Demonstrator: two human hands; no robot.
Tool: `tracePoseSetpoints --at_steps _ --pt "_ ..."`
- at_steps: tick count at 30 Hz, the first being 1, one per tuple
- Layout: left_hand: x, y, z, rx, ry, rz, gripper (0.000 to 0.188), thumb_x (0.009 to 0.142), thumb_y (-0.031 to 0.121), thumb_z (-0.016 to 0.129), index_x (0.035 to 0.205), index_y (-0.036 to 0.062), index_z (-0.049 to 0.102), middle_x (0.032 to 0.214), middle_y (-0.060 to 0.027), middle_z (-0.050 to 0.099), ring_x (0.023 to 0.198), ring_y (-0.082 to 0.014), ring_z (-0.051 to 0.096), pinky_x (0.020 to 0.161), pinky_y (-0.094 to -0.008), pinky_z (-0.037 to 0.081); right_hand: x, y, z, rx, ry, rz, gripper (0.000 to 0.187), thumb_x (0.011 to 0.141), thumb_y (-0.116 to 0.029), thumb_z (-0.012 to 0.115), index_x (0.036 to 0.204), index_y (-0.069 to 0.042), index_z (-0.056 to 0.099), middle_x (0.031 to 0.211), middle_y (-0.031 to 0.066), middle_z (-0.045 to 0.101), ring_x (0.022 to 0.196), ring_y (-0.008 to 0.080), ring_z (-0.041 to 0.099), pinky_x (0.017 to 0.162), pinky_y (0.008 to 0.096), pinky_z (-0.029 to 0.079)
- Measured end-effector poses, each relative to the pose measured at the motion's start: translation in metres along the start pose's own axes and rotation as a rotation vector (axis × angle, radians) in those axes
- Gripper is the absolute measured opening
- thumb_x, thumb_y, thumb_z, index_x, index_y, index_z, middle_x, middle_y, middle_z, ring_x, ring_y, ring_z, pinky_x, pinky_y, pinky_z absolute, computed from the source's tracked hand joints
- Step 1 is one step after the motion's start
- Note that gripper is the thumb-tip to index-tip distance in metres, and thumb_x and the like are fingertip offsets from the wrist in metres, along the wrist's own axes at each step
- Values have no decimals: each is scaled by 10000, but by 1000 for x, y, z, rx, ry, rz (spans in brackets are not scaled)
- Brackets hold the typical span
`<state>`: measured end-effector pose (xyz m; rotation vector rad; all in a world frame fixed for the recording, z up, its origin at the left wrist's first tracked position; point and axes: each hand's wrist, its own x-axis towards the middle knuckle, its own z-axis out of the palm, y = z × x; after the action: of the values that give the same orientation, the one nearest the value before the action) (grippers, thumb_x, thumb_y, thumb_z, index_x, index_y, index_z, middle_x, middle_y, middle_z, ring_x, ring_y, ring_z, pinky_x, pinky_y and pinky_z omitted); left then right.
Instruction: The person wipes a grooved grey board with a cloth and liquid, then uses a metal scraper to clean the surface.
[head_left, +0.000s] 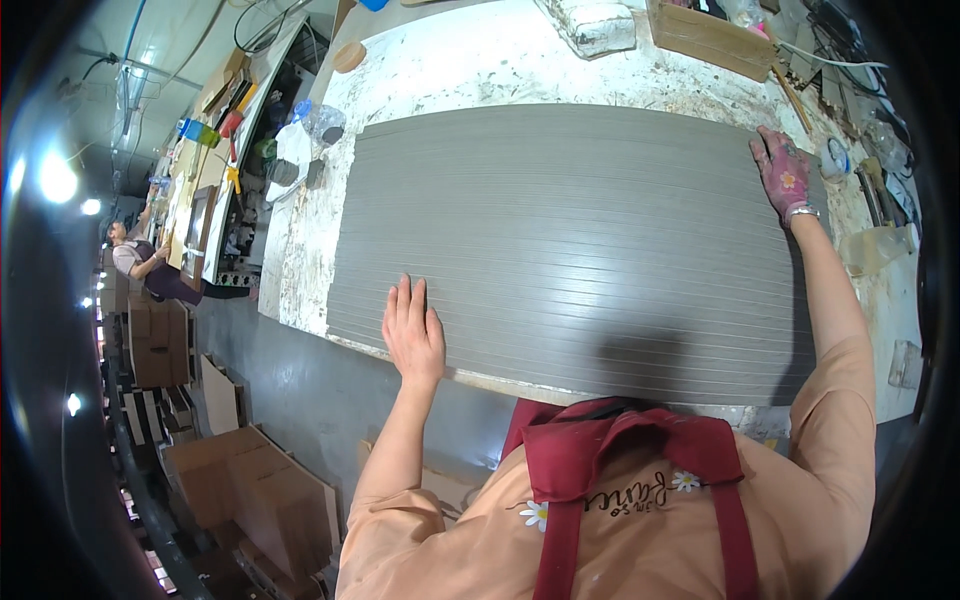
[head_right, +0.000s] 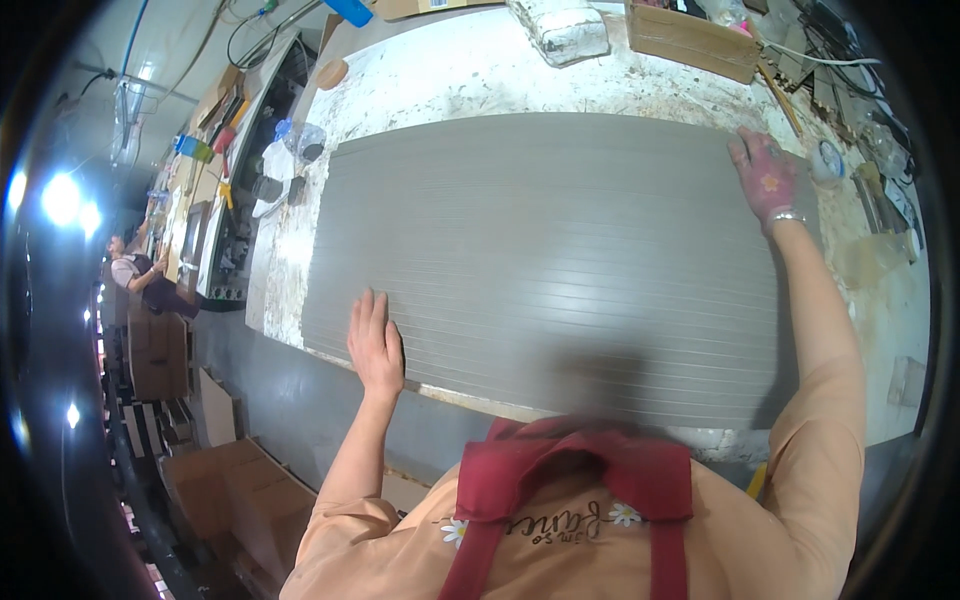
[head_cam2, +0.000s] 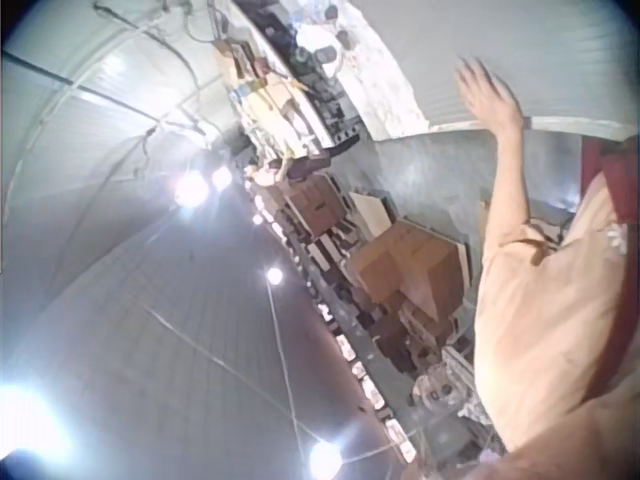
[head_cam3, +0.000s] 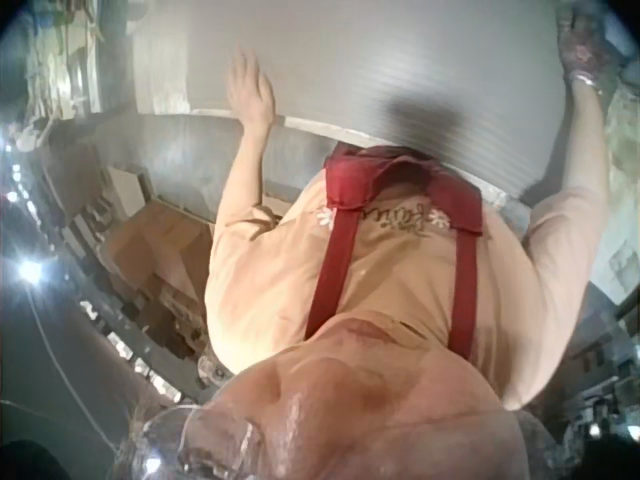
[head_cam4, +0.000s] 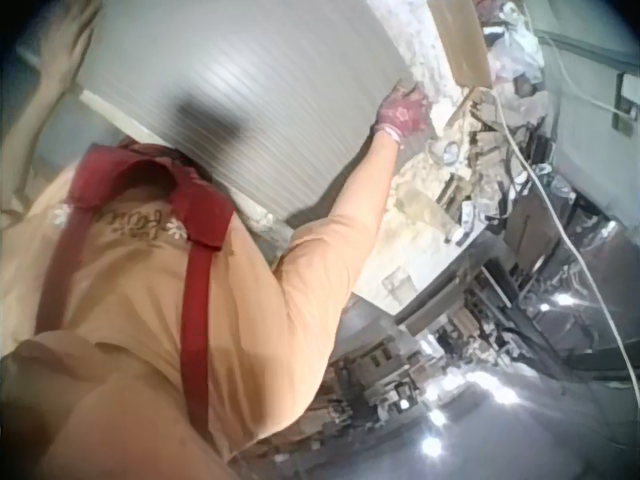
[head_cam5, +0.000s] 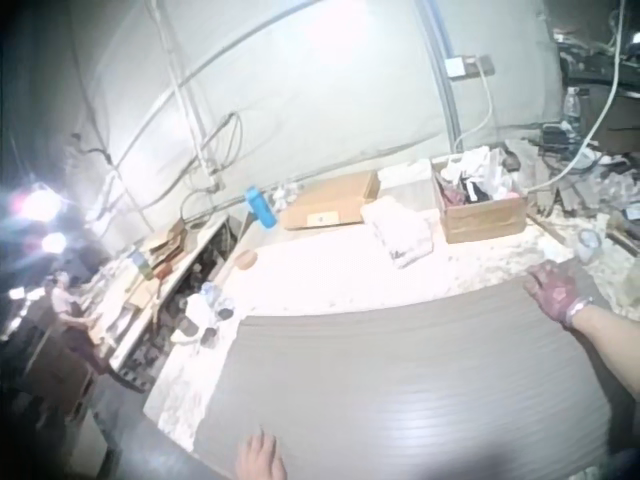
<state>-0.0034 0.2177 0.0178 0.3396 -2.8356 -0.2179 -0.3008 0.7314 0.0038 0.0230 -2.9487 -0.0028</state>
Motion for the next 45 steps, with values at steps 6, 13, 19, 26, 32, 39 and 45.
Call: tracePoseSetpoints --at_steps 6,13,19,26,32,39,45 --pt "18 -5 -15 -185 -139 53 444 893 145 533 1325 55 485 1395 -166 446 1309 -345 378 1063 -456 275 -3 -19 0 -158 11 89 446 947 -414 427 1334 -198 470 1399 77 445 1314 259 391 1041 483 306" --pt "198 -68 31 -243 58 288 477 894 195 553 1338 48 454 1424 -178 399 1311 -370 365 1055 -484 305 -16 -90 -3 -37 8 19 530 958 -444 415 1413 -176 378 1448 117 392 1348 316 344 1093 494 229" --pt "332 -97 80 27 -56 202 463 946 457 437 1312 182 505 1371 -85 471 1282 -315 398 1024 -579 276 -13 -87 4 -73 35 41 532 954 -452 423 1410 -181 388 1442 124 398 1340 316 354 1103 476 219" --pt "355 -95 104 61 -179 178 387 959 461 396 1186 226 602 1165 -65 586 1156 -294 491 999 -598 278 -9 -77 15 -88 106 -31 496 955 -408 464 1395 -187 405 1403 121 444 1287 305 413 1090 442 252" --pt "356 -98 97 80 -205 153 412 968 475 370 1206 213 582 1184 -77 569 1201 -309 449 1016 -607 254 -7 -91 3 -73 46 -2 496 963 -422 435 1393 -177 407 1415 131 432 1305 278 403 1098 439 239" --pt "349 -99 93 90 -228 165 424 979 459 344 1219 200 579 1164 -85 567 1170 -309 459 1008 -520 267 -15 -90 -4 -34 73 29 509 938 -436 467 1369 -167 433 1404 140 438 1282 317 424 1079 447 270" --pt "343 -108 98 83 -134 156 434 985 431 349 1151 141 627 1111 -93 597 1114 -306 495 983 -482 312 -59 -36 -39 168 36 12 539 929 -378 503 1399 -143 388 1445 182 370 1338 358 341 1111 429 256"
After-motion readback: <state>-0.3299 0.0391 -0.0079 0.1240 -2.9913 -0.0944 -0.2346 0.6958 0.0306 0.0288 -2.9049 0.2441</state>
